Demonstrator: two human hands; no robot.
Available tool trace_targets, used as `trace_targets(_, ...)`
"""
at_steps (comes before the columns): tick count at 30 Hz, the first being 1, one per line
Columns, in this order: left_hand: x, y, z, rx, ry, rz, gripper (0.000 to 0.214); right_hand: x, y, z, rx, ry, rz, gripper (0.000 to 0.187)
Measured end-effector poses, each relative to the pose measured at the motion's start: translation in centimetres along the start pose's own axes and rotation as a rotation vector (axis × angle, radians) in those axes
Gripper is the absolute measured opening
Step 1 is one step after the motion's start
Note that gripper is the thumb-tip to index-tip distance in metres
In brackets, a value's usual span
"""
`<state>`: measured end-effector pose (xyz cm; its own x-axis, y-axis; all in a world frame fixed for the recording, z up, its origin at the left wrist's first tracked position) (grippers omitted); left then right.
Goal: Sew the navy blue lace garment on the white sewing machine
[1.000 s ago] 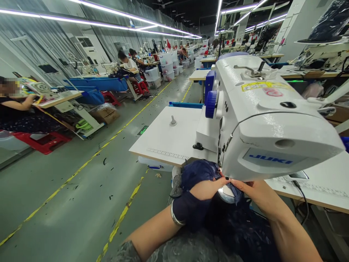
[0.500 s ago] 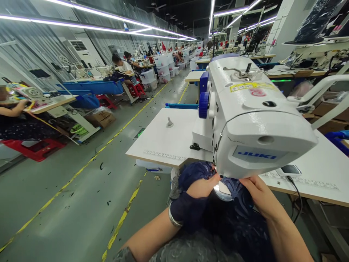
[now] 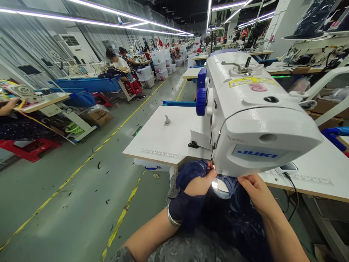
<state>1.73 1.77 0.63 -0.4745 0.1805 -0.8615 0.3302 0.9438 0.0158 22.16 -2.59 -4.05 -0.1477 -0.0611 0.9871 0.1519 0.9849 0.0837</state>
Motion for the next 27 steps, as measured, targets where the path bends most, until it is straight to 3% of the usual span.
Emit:
trace_targets(12, -0.2, 0.8, -0.4, -0.002, 0.032, -0.013, 0.030, -0.6, 0.0, -0.4, -0.034, -0.009, 0.033, 0.015)
trace_targets(22, -1.3, -0.2, -0.5, 0.007, 0.023, 0.008, 0.032, -1.3, -0.1, -0.5, -0.040, 0.018, 0.102, 0.020)
trace_targets(27, -1.8, 0.0, -0.7, 0.000, 0.039, -0.030, 0.029, -2.2, -0.3, -0.9, -0.067, 0.021, 0.155, 0.031)
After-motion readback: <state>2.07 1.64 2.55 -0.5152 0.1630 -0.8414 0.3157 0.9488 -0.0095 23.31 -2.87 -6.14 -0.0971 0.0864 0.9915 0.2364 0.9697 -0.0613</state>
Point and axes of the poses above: each hand's wrist, its own y-axis towards the middle knuckle, its own z-axis out of the palm, x = y × z, the point moved 2 cm from there along y, towards the middle knuckle, and after that the axes turned 5 degrees about -y, right-handed, at the moved point
